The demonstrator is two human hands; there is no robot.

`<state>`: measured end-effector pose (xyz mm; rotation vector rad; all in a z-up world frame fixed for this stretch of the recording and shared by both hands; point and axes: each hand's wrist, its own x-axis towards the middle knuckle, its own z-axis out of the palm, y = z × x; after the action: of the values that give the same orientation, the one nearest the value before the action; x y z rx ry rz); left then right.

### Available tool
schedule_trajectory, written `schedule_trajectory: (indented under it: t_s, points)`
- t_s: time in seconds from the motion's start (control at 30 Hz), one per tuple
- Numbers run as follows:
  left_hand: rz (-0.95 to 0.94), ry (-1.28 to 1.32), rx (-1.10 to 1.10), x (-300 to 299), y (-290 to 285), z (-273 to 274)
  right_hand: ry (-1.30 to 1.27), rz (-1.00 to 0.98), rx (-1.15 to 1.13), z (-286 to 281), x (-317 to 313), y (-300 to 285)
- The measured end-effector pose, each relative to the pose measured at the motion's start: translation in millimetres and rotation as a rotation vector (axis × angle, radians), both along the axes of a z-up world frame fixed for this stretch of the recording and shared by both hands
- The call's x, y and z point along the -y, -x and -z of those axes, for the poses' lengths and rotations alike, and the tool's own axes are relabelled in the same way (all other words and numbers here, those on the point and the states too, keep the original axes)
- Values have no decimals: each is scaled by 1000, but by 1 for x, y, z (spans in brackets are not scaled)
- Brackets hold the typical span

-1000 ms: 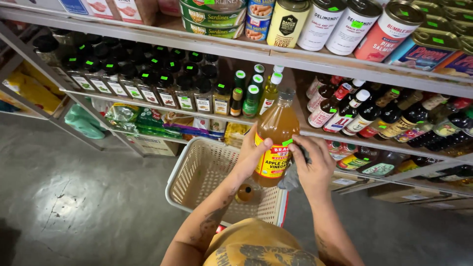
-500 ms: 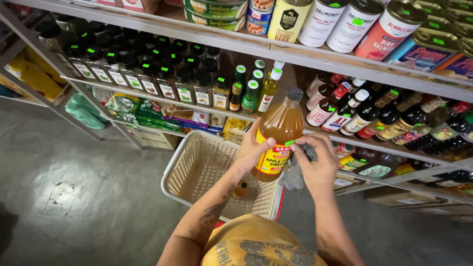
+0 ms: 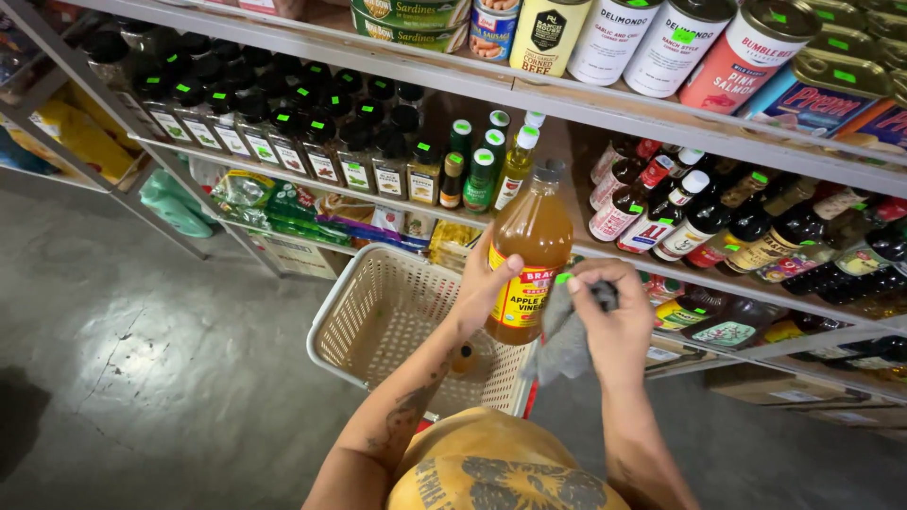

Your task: Wiping glass bottles of condiments and vinegar with a cloth before placing them into a shopping basket in a grocery store aisle.

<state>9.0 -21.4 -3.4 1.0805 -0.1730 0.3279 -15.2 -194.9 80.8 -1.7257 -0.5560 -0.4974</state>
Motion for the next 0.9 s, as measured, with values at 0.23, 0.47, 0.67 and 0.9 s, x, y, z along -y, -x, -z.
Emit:
schedule_trajectory:
  t_s: [0.23,0.47,0.67,0.9]
  points:
    - [-23,-57,1,4,-1,2,-250,81,-268,8,-13,-3]
    - [-36,-119,-20,-2,0,1,-187,121,-250,3,-18,-2]
    - [-7,-128,0,-8,4,1,-69,61,-324,24,-4,-20]
    - [99,-103,-20,-11,9,-3,-52,-119,-390,19,0,-26]
